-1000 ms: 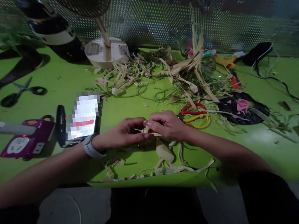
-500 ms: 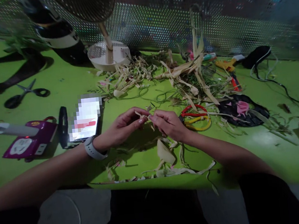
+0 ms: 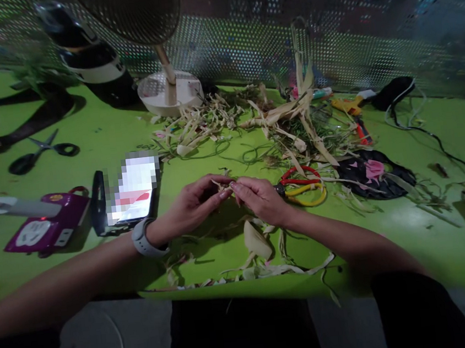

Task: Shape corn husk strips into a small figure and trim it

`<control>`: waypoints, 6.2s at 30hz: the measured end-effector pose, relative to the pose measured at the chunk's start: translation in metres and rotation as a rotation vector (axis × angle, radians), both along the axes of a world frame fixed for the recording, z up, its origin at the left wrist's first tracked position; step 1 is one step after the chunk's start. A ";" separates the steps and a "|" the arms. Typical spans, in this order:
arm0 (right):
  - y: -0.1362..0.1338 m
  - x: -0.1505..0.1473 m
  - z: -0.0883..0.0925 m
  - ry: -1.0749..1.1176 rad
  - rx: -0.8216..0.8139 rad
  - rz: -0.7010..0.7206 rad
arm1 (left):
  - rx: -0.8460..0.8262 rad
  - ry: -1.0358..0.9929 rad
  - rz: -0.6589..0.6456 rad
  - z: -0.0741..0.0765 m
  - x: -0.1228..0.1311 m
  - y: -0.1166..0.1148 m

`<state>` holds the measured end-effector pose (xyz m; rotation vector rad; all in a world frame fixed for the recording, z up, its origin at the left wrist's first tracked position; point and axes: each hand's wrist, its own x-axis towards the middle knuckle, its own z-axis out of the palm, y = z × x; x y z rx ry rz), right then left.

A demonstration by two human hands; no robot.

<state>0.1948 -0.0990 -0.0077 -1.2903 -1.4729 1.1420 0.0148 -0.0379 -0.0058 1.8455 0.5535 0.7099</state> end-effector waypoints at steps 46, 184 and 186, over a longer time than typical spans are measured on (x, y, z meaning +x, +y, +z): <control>0.007 0.011 0.022 -0.377 0.354 0.273 | -0.350 0.140 -0.484 0.009 -0.003 -0.006; 0.003 -0.002 0.006 -0.151 0.060 -0.005 | -0.805 -0.310 -0.083 -0.008 0.008 -0.007; 0.004 -0.003 0.007 -0.072 0.004 -0.025 | -0.811 -0.315 -0.093 -0.008 0.008 -0.006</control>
